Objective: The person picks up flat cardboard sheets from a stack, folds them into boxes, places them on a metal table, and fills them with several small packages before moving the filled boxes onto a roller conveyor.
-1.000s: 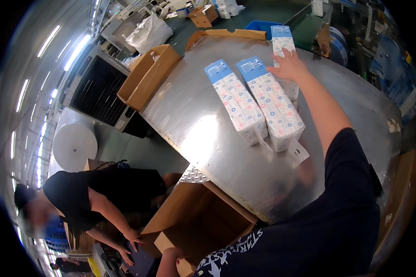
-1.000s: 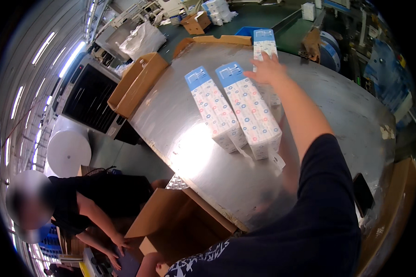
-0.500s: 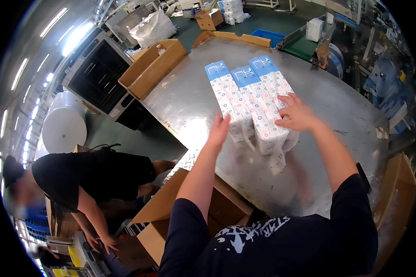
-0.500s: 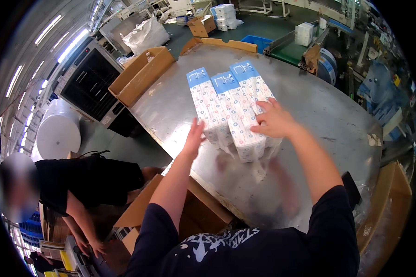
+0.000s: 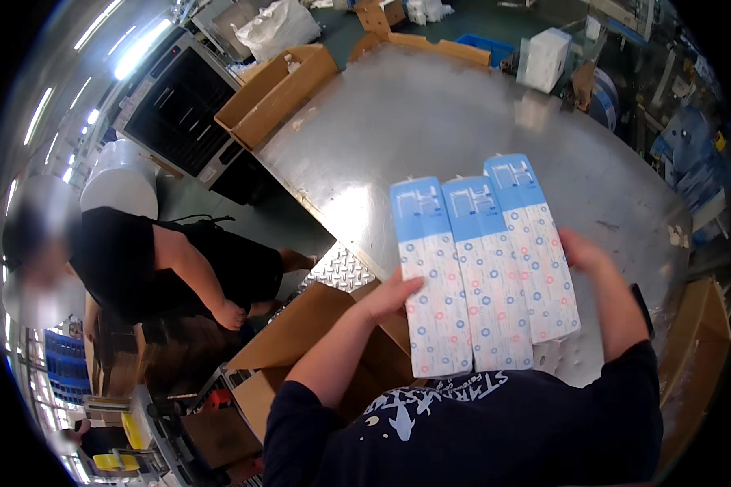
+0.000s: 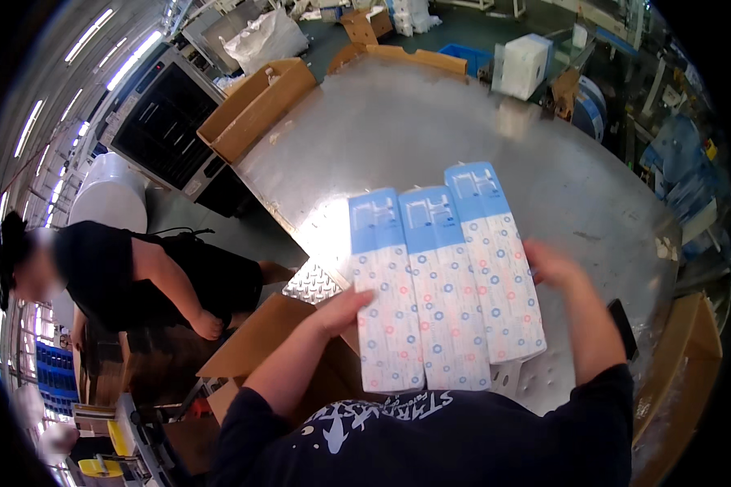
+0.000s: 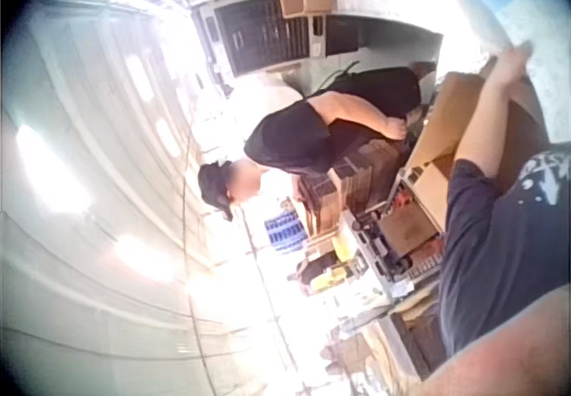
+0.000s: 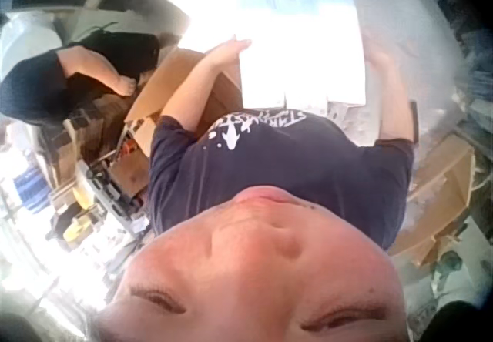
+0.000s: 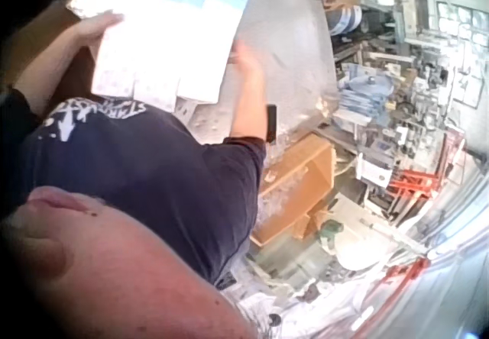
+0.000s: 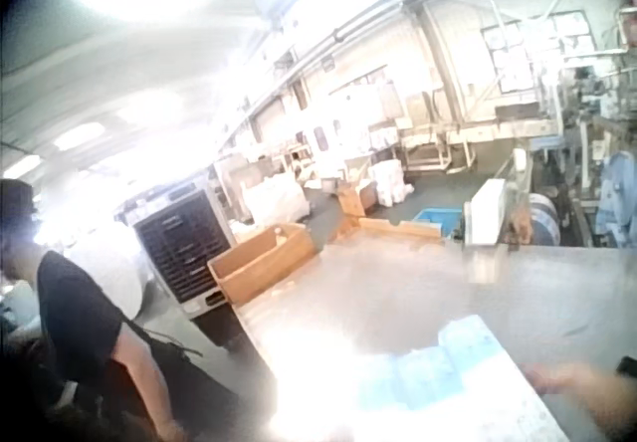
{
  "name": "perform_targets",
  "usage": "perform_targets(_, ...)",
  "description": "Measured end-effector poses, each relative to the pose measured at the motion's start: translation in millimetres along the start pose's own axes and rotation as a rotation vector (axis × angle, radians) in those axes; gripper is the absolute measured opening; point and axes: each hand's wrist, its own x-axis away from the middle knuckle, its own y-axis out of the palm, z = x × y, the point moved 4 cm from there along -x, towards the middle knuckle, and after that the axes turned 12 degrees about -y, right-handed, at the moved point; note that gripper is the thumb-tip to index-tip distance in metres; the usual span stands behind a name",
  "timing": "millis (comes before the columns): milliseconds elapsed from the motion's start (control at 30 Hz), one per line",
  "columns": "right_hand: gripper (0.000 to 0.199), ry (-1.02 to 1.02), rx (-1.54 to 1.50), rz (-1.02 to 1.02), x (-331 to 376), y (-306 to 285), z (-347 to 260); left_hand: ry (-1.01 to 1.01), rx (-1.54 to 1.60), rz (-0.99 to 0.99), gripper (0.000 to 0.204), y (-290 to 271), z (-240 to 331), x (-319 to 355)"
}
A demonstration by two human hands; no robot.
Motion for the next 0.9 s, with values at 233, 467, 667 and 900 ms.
perform_targets(233,0.069,-0.5,-0.578,-0.08,12,25,-28,0.199,0.112,0.052,0.08,12,9,45)
perform_targets(467,0.074,-0.564,-0.061,-0.285,87,55,-44,0.369,-0.148,0.085,0.051,33,-15,128)
perform_targets(667,0.055,-0.65,0.282,-0.172,109,100,-73,0.369,-0.463,0.148,0.053,39,-68,145)
perform_targets(900,0.047,-1.091,0.28,-0.323,150,183,-159,0.559,-0.689,0.475,0.058,-20,-5,312)
